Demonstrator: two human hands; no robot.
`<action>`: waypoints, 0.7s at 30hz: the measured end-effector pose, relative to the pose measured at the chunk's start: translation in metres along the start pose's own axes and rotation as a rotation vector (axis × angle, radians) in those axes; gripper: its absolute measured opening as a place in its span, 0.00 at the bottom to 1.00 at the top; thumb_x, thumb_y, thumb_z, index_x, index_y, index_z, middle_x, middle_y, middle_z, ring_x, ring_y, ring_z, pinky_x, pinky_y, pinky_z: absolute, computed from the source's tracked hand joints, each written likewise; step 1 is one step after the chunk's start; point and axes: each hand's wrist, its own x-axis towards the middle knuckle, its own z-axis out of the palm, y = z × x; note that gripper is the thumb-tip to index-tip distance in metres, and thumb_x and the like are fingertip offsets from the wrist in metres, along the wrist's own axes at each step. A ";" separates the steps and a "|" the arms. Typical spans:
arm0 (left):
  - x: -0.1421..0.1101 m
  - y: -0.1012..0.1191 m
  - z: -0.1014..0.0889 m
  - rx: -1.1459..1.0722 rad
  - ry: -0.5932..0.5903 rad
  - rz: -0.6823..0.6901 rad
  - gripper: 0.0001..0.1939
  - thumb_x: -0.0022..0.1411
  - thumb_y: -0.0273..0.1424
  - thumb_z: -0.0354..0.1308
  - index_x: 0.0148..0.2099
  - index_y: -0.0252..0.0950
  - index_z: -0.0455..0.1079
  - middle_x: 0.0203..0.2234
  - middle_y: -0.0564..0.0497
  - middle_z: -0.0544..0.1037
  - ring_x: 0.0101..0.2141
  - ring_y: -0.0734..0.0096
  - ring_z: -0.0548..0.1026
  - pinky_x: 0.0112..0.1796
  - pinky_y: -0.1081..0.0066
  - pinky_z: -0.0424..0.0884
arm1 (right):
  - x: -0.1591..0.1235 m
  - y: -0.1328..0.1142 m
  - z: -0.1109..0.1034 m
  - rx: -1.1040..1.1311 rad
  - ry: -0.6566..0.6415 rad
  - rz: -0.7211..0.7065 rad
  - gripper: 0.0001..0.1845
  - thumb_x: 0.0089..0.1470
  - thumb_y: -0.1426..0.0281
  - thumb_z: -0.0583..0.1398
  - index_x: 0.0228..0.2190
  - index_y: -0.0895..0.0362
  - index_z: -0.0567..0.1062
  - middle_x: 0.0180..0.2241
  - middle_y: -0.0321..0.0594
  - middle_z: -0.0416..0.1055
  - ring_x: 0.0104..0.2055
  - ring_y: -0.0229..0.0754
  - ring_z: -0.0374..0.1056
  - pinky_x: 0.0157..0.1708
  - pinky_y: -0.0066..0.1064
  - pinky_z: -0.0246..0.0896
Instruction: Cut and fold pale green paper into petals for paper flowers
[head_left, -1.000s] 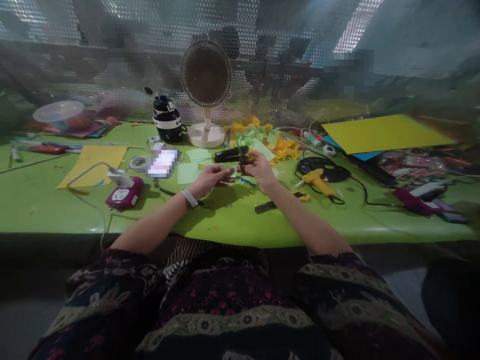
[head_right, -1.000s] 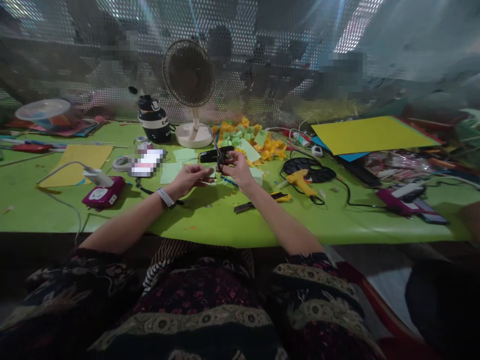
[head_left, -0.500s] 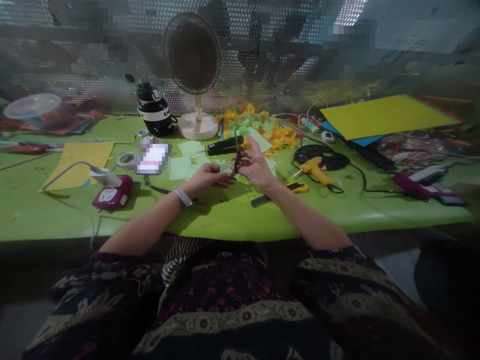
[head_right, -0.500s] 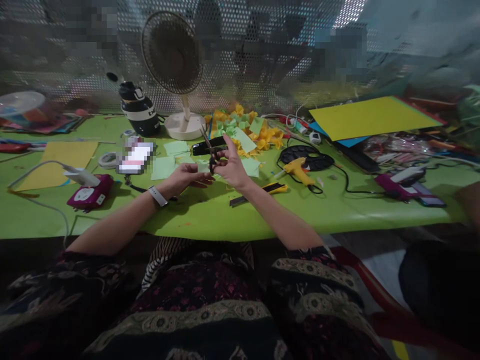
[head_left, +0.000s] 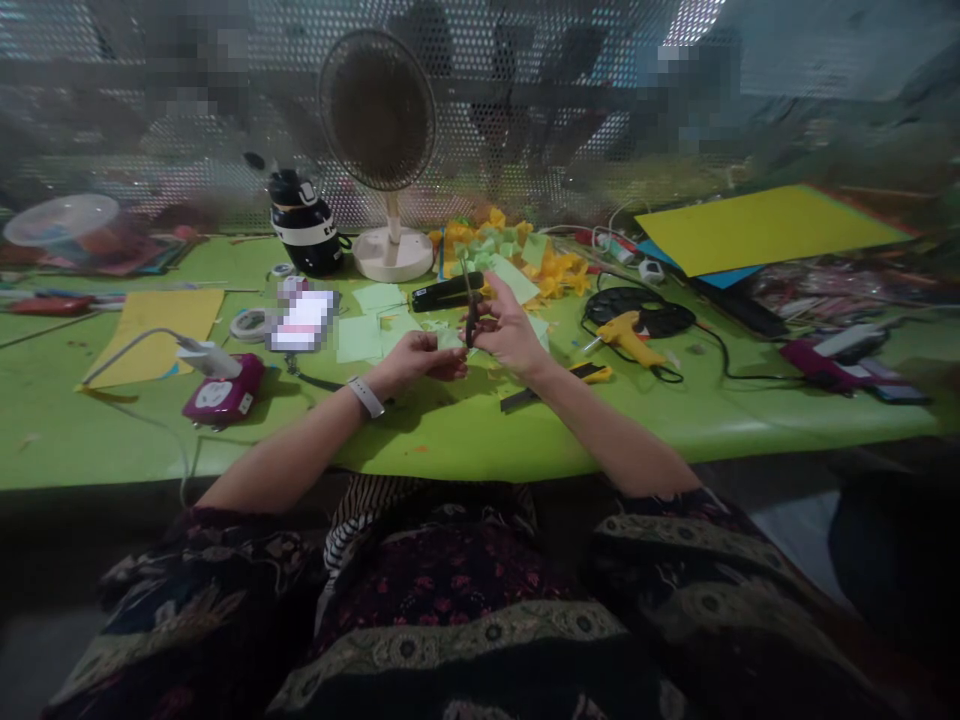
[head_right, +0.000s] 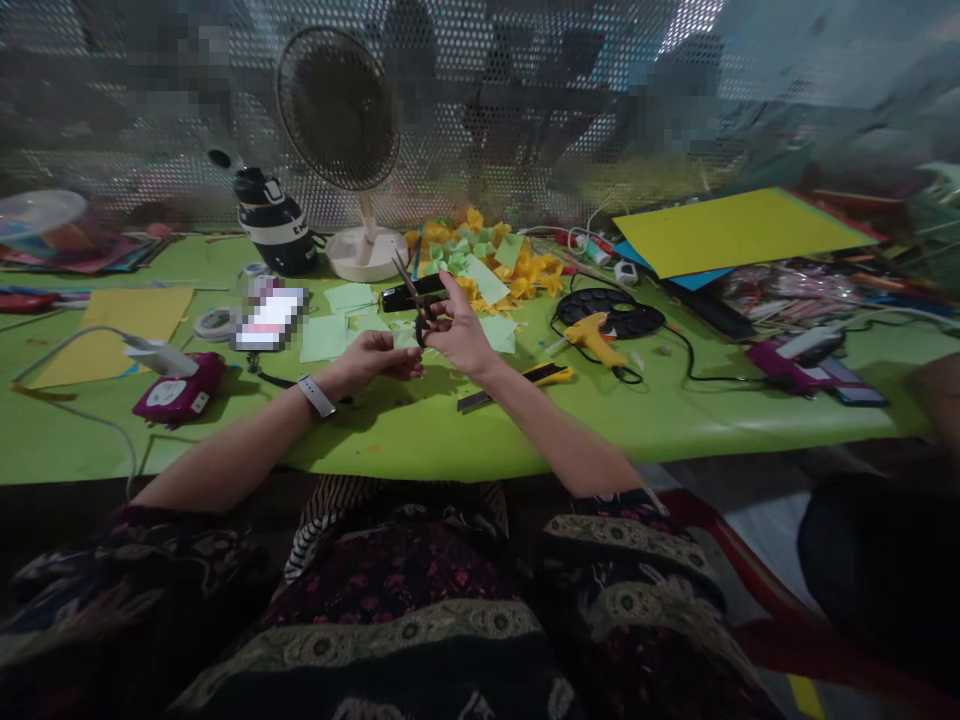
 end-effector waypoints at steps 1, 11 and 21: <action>0.000 0.000 -0.001 -0.002 0.003 0.009 0.22 0.48 0.45 0.76 0.33 0.31 0.77 0.32 0.40 0.85 0.32 0.63 0.83 0.37 0.67 0.80 | 0.000 -0.002 0.000 0.002 0.019 0.011 0.61 0.48 0.67 0.71 0.73 0.46 0.43 0.41 0.39 0.70 0.39 0.41 0.72 0.42 0.37 0.74; 0.004 0.000 -0.010 -0.044 0.048 0.116 0.26 0.43 0.48 0.77 0.32 0.32 0.74 0.33 0.41 0.85 0.34 0.62 0.84 0.28 0.75 0.75 | 0.002 -0.010 -0.005 0.043 0.080 0.114 0.55 0.43 0.64 0.73 0.67 0.50 0.56 0.40 0.37 0.72 0.38 0.42 0.74 0.48 0.42 0.74; 0.006 0.010 -0.014 -0.291 0.297 0.212 0.18 0.50 0.38 0.76 0.33 0.32 0.74 0.32 0.43 0.85 0.35 0.63 0.84 0.35 0.72 0.77 | -0.002 -0.021 -0.018 -0.140 0.014 0.256 0.41 0.33 0.55 0.77 0.45 0.54 0.65 0.35 0.35 0.70 0.32 0.39 0.70 0.32 0.33 0.70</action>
